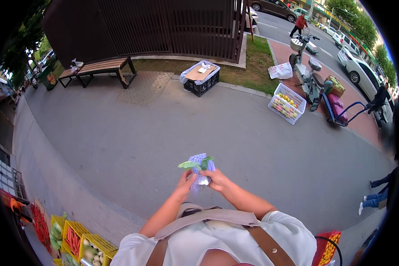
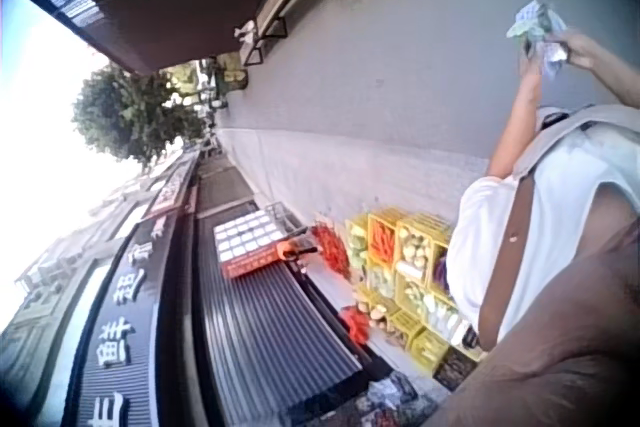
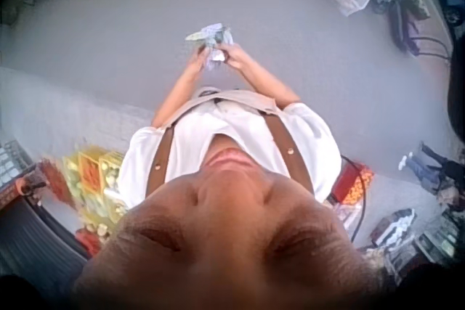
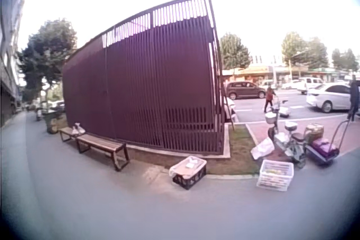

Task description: The person selects and bags various vegetables at an outdoor market stall. They place a cabbage and a green vegetable into a plastic bag, then handle a netted bag of onions and a purple eggplant. Finally, they receive a bunch of leafy greens from another person and place them into a bag.

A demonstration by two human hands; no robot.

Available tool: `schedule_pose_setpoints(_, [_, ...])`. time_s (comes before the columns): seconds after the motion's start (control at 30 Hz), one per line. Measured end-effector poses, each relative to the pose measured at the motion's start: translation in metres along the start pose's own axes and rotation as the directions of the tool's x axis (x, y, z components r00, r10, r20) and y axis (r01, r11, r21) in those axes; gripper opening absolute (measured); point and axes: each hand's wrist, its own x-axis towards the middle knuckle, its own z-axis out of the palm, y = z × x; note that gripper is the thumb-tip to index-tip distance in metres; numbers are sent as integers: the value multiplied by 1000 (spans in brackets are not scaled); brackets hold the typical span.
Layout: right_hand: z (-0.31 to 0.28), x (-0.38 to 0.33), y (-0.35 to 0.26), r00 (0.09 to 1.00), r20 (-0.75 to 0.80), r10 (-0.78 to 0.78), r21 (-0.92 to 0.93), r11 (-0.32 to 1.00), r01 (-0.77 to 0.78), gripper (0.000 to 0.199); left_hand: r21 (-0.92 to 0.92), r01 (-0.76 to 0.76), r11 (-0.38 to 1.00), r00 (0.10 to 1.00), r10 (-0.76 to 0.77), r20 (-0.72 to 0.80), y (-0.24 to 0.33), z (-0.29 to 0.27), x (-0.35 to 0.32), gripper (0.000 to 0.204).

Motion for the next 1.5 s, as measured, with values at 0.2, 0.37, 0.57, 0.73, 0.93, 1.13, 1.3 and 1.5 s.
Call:
schedule_pose_setpoints(0.2, [-14,144,-70,974,-223,31,63,998,-18,26,-177,166,970,963,-198,-184,42,-94,111,38])
schedule_pose_setpoints(0.37, [-43,248,-132,888,-455,75,110,994,-27,22,-277,152,949,952,-216,-216,97,-157,234,39])
schedule_pose_setpoints(0.57, [-29,348,-232,819,-545,-179,-42,982,187,21,-211,153,966,985,-167,-51,198,-162,378,34])
schedule_pose_setpoints(0.73, [-78,433,-292,754,-639,-154,45,971,236,20,-161,149,976,989,-149,13,246,-167,492,32])
schedule_pose_setpoints(0.93, [-153,595,-375,644,-750,-150,-3,975,224,21,-169,300,939,871,-342,-352,214,-250,590,31])
schedule_pose_setpoints(1.13, [-135,769,-508,549,-764,-339,-297,940,168,28,-134,689,713,438,-556,-707,200,-312,616,29])
schedule_pose_setpoints(1.3, [-185,905,-605,286,-808,-515,-514,854,85,31,-235,781,579,359,-723,-591,63,-416,674,30])
schedule_pose_setpoints(1.5, [-212,1021,-697,108,-861,-497,-508,832,-221,62,-122,634,763,606,-589,-535,246,-342,888,21])
